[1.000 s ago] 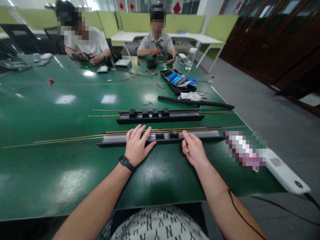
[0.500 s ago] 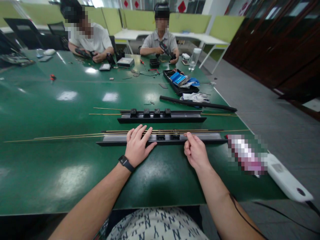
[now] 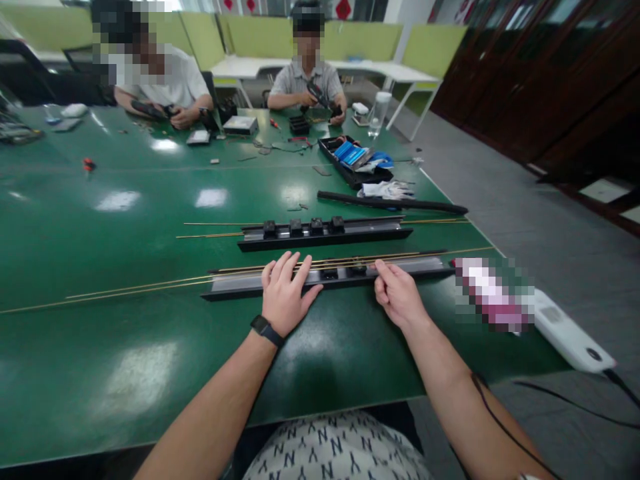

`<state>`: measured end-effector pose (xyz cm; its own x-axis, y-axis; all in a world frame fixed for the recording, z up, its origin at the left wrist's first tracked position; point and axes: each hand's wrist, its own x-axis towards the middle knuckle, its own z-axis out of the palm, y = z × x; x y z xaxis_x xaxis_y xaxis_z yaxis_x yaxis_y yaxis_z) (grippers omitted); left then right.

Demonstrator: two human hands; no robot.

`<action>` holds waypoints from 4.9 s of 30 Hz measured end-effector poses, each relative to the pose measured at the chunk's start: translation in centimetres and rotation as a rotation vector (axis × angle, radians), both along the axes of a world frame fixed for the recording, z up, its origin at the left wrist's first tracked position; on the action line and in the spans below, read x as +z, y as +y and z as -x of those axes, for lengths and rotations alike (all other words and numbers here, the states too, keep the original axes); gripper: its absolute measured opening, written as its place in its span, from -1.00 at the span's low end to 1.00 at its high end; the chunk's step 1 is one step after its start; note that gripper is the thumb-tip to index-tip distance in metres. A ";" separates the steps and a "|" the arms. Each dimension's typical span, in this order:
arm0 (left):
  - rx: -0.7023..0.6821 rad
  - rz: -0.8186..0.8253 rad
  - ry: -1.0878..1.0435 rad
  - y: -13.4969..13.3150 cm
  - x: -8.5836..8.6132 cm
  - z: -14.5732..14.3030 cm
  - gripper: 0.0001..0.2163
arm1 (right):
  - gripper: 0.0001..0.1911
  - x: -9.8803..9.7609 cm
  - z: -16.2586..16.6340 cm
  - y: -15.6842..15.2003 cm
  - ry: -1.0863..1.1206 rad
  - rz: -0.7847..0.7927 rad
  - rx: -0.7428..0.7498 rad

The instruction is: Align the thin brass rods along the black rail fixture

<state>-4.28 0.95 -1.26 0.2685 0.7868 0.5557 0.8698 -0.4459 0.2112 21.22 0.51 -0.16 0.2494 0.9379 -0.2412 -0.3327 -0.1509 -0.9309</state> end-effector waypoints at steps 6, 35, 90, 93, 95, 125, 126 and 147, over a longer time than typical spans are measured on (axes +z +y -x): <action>0.004 -0.015 0.000 0.0 0.2 -0.1 -0.49 | -0.61 0.3 -0.3 0.0 -0.024 -0.010 -0.005; 0.015 -0.017 -0.005 0.1 -0.1 0.0 -0.48 | -0.54 0.3 0.1 -0.1 0.002 0.000 0.008; 0.024 0.000 -0.002 0.0 -0.1 -0.1 -0.47 | -0.66 1.1 -0.9 0.2 0.032 0.033 -0.013; 0.023 -0.003 -0.003 0.0 -0.2 -0.1 -0.47 | -0.65 1.0 -0.9 0.1 0.026 0.025 -0.010; 0.023 -0.004 -0.008 0.0 -0.1 -0.1 -0.47 | -0.64 1.0 -1.0 0.1 0.026 0.020 -0.012; 0.017 -0.011 -0.005 0.0 -0.1 -0.1 -0.47 | -0.64 0.9 -0.8 0.4 0.077 0.040 -0.062; 0.016 -0.012 -0.004 0.0 -0.1 -0.1 -0.47 | -0.64 0.9 -0.8 0.4 0.080 0.039 -0.064; 0.013 0.000 -0.007 0.0 -0.1 0.0 -0.45 | -0.56 0.9 -0.7 0.5 0.048 0.058 -0.077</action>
<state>-4.24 0.97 -1.32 0.2539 0.7901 0.5579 0.8741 -0.4345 0.2174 21.90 1.04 0.71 0.3070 0.9006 -0.3079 -0.3890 -0.1765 -0.9042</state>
